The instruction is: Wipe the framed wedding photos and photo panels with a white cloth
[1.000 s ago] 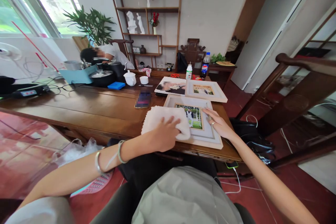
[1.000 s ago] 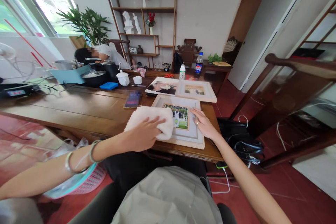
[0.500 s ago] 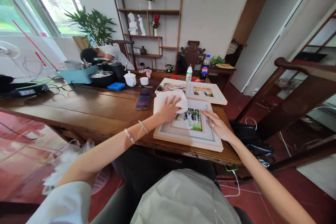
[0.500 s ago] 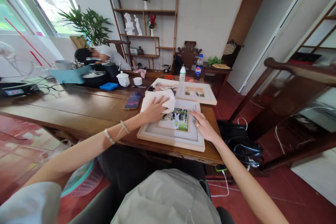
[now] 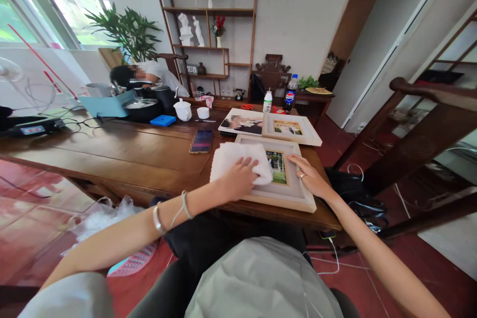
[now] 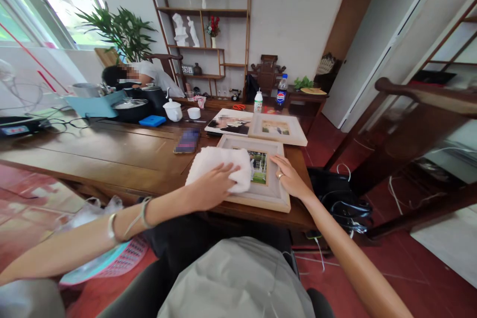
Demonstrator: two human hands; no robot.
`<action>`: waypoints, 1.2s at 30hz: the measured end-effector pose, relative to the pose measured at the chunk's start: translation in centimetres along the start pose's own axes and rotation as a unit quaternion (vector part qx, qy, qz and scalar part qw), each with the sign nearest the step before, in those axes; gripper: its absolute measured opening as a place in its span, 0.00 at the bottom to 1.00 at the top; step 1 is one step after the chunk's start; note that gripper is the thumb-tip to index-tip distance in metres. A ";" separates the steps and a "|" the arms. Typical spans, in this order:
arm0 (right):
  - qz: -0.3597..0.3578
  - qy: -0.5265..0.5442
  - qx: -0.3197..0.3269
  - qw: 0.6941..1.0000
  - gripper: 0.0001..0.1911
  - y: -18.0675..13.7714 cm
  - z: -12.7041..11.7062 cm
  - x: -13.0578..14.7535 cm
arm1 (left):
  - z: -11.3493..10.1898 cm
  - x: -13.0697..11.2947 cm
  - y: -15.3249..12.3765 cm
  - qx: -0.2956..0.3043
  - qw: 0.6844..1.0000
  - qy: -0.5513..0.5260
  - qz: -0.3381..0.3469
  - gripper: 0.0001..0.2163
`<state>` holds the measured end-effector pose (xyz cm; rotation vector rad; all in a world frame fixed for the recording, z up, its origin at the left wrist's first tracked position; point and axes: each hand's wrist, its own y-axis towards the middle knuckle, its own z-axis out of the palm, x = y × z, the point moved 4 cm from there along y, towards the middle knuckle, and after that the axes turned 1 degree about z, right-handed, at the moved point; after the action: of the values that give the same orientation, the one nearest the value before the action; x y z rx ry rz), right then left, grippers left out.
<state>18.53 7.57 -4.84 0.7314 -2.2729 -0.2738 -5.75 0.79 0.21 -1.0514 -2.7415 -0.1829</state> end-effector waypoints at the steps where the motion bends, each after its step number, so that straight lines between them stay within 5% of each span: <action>1: 0.005 -0.001 0.001 1.000 0.28 0.0 0.0 0.0 | -0.5 -1.3 -1.2 -0.003 1.000 -0.017 0.014 0.13; 4: 0.008 0.000 0.006 1.000 0.28 0.0 -0.1 0.1 | -1.5 -4.1 -3.7 -0.028 0.995 -0.075 0.056 0.13; 7: -0.011 0.005 0.006 1.000 0.26 0.0 -0.1 0.3 | -1.2 -4.0 -3.7 -0.043 0.992 -0.111 0.051 0.13; 17: -0.042 0.005 0.008 0.999 0.25 -0.1 -0.1 0.3 | 2.0 5.1 6.1 -0.081 0.995 -0.010 -0.053 0.19; 22: -0.027 0.009 0.006 1.000 0.26 -0.1 -0.2 0.3 | 2.5 6.6 8.5 -0.084 0.995 0.029 -0.038 0.16; 26: -0.017 0.012 0.005 1.000 0.28 0.0 -0.1 0.3 | 1.9 4.7 6.8 -0.056 0.998 0.033 -0.006 0.17; 30: -0.006 0.011 0.003 1.000 0.28 0.0 -0.1 0.3 | 0.1 1.0 2.3 -0.005 1.000 0.009 0.017 0.15; 36: -0.012 0.012 0.003 1.000 0.27 0.0 -0.1 0.3 | -3.1 -3.7 -3.4 0.010 0.988 -0.074 0.138 0.10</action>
<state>18.36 7.41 -4.58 0.7608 -2.2445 -0.2677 -4.90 -4.75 2.20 -1.4780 -2.6770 -0.0345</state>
